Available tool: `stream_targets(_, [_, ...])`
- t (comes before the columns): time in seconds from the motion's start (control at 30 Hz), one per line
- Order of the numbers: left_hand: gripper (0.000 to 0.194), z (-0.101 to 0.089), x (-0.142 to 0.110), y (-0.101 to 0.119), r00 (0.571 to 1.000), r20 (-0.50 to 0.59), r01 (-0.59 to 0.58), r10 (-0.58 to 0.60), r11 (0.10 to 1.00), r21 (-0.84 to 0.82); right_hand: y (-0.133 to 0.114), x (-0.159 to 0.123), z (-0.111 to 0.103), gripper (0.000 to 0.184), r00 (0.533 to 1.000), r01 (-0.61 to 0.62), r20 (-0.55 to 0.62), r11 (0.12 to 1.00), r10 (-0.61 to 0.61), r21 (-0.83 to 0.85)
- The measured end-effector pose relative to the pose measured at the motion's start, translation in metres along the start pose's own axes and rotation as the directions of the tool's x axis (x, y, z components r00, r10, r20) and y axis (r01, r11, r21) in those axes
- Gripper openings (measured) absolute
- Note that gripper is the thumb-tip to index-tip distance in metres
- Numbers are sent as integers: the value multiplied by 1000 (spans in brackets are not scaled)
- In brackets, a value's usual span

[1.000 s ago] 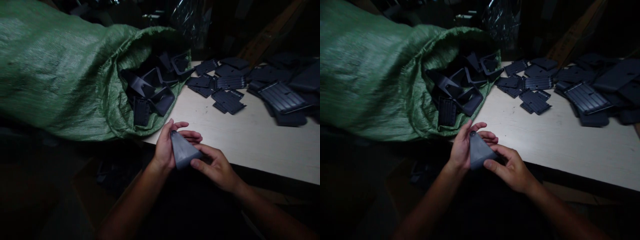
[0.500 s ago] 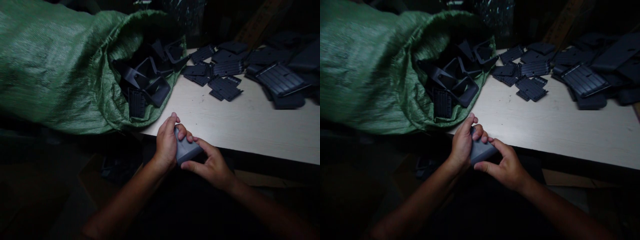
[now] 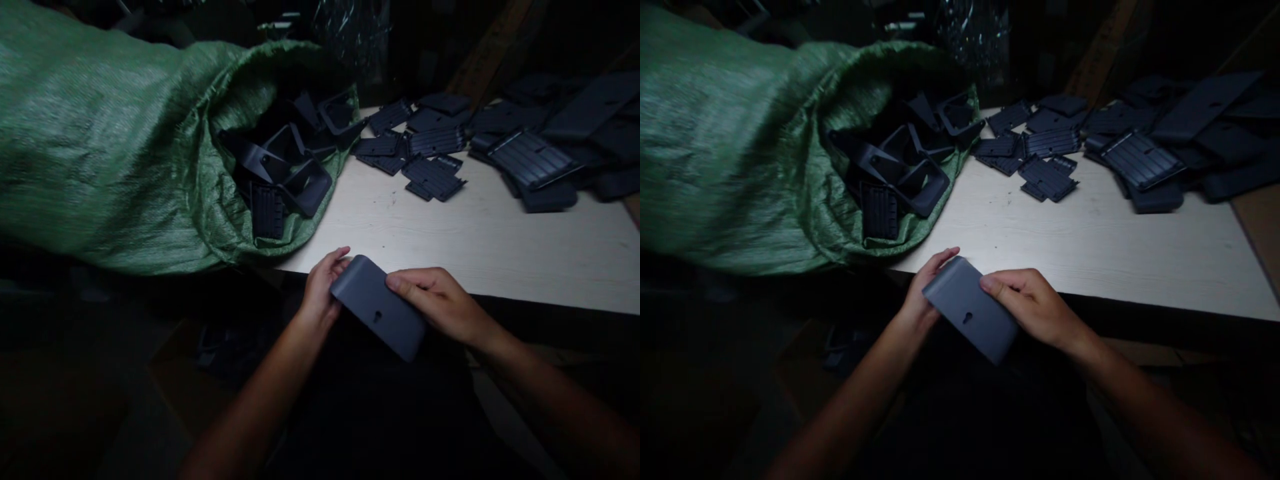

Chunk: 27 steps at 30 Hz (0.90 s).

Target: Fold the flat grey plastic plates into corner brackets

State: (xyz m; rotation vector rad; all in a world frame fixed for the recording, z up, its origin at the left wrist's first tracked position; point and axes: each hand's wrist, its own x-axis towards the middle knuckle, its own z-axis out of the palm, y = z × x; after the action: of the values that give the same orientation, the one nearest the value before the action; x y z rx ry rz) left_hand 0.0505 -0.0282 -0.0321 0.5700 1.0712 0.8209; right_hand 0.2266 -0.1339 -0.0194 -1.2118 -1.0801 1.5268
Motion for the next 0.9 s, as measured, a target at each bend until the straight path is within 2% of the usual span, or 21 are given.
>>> stream_targets(0.07, [32, -11, 1, -3, 986, 27, -169, 167, 967, 192, -3, 5, -7, 48, 997, -80, 16, 996, 79, 32])
stream_targets(0.1, [35, -16, 0, -2, 978, 81, -209, 193, 938, 276, -4, 8, -10, 50, 993, -114, 40, 993, 113, 32])
stream_targets(0.13, [39, -20, -3, 1, 973, 153, -217, 173, 910, 352, -5, 11, -13, 52, 987, -142, 73, 990, 140, 21])
stream_targets(0.2, [50, -25, -8, 9, 961, 274, -168, 39, 869, 466, -7, 18, -16, 56, 974, -174, 143, 984, 176, -23])
stream_targets(0.27, [54, -28, -14, 17, 936, 340, -110, -90, 843, 526, -9, 24, -17, 57, 965, -171, 189, 983, 180, -64])
stream_targets(0.33, [51, -29, -17, 22, 918, 370, -84, -141, 844, 529, -12, 30, -17, 56, 978, -102, 168, 987, 122, -124])
stream_targets(0.4, [45, -30, -16, 23, 938, 342, -112, -59, 882, 458, -16, 33, -21, 48, 999, 51, 7, 965, -51, -256])
stream_targets(0.43, [42, -30, -14, 23, 958, 284, -149, 34, 907, 394, -18, 34, -25, 42, 977, 123, -119, 929, -174, -350])
stream_targets(0.5, [36, -31, -10, 21, 965, 122, -256, 232, 935, 246, -23, 33, -32, 36, 863, 171, -343, 853, -371, -492])
stream_targets(0.53, [34, -32, -9, 21, 952, 53, -306, 302, 935, 177, -24, 33, -35, 37, 826, 160, -410, 858, -387, -488])
stream_targets(0.57, [34, -32, -8, 20, 937, 14, -349, 350, 929, 127, -24, 32, -37, 41, 834, 142, -434, 893, -341, -427])
stream_targets(0.6, [33, -33, -9, 20, 924, 14, -382, 383, 918, 105, -24, 31, -36, 45, 880, 115, -405, 940, -247, -322])
stream_targets(0.63, [32, -33, -10, 21, 913, 57, -407, 403, 906, 117, -23, 31, -34, 49, 939, 73, -318, 978, -133, -194])
stream_targets(0.67, [30, -34, -12, 22, 906, 136, -420, 401, 893, 162, -21, 31, -29, 52, 978, 23, -207, 998, -36, -65])
stream_targets(0.7, [30, -34, -15, 23, 899, 234, -422, 371, 877, 230, -18, 32, -23, 52, 994, -21, -108, 998, 27, 55])
stream_targets(0.73, [32, -35, -18, 24, 889, 340, -412, 305, 857, 309, -16, 33, -17, 50, 997, -46, -46, 986, 54, 163])
stream_targets(0.8, [34, -37, -20, 28, 862, 489, -374, 135, 821, 432, -13, 35, -5, 44, 999, -22, -31, 944, 34, 331])
stream_targets(0.83, [36, -37, -19, 29, 856, 508, -357, 94, 819, 451, -13, 35, 0, 42, 999, 6, -38, 929, 9, 371])
stream_targets(0.9, [44, -33, -16, 31, 888, 440, -324, 132, 860, 395, -13, 32, 6, 39, 999, 28, 11, 943, -33, 332])
